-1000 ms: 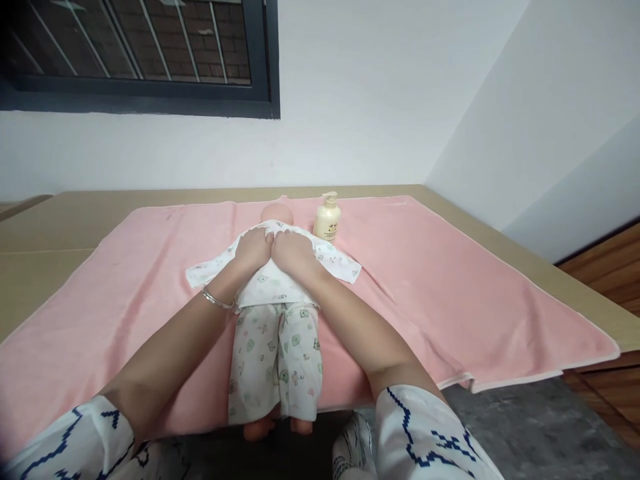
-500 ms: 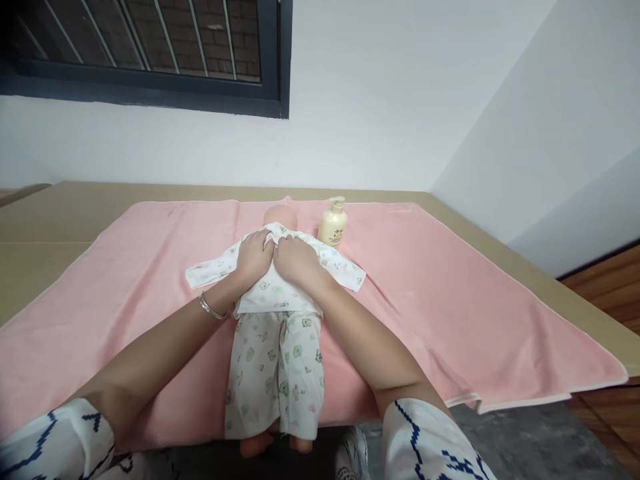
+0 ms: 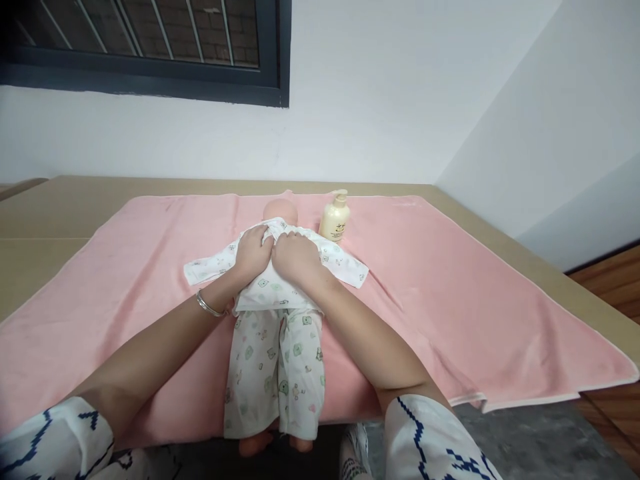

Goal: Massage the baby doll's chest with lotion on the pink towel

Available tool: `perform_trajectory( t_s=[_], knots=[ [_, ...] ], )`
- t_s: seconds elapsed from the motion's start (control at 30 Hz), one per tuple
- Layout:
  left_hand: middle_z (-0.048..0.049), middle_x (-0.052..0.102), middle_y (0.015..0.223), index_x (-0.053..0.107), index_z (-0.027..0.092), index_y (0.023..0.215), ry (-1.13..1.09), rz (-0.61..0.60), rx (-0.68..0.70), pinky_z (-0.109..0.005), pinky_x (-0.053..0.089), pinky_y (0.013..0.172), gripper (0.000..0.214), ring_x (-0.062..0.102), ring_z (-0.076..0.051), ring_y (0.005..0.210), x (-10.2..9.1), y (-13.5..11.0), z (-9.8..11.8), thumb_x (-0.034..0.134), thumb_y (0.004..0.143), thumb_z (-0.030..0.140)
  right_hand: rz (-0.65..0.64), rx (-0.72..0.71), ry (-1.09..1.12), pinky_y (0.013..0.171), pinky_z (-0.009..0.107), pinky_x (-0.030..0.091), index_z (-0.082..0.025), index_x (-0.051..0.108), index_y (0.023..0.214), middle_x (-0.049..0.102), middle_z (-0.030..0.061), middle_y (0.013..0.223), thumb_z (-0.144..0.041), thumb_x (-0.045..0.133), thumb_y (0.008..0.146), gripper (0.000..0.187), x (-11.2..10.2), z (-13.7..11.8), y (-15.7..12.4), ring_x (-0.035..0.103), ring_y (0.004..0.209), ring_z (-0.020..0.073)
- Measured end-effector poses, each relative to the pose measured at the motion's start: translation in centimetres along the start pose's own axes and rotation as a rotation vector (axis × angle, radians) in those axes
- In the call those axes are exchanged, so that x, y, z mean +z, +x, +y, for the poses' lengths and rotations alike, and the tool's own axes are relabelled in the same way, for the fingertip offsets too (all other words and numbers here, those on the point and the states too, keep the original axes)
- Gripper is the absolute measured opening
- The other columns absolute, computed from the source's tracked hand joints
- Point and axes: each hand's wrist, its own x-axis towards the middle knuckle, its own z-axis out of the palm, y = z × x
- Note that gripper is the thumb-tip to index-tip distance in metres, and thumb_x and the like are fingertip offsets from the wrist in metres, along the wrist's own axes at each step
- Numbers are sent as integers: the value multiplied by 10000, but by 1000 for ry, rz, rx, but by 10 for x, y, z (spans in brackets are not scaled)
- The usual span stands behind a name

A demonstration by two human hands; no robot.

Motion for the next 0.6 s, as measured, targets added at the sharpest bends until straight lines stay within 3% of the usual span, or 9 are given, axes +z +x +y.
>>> perform_trajectory(
  t_s=[0.07,0.13,0.3,0.5,0.6],
  knots=[
    [-145,676,1296,639,124,1249,-7,9,8,-458,439,1096,397,596,-306,1235,1,0,-2,431,935,248,-15,-10,47,887,409,483,-124,644,1121,694,185,1161,-306,308,1023,394,0,6,5,646,1060,320],
    [-140,674,1304,640,126,1251,-12,23,13,-458,435,1105,397,595,-306,1237,2,0,-3,442,934,260,0,-26,93,964,415,455,-123,631,1160,669,182,1237,-335,261,1041,443,5,16,14,607,1151,316],
    [-134,682,1292,640,137,1252,-1,54,30,-459,442,1103,386,598,-303,1236,2,-3,-2,441,951,274,43,22,105,1154,481,279,-58,513,1362,478,231,1493,-392,252,1045,529,25,29,32,392,1406,354],
    [-156,700,1226,658,111,1198,109,30,202,-473,424,1110,381,623,-291,1187,-4,-8,7,386,935,154,0,-93,175,1185,484,250,-93,451,1440,383,187,1585,-421,283,1036,546,29,46,39,315,1471,340],
    [-151,686,1264,646,110,1226,82,27,202,-433,438,1103,399,610,-273,1215,-5,-8,8,381,930,145,15,-151,188,1181,452,271,-116,480,1413,418,166,1568,-393,310,1034,499,24,47,37,353,1453,310]
  ],
)
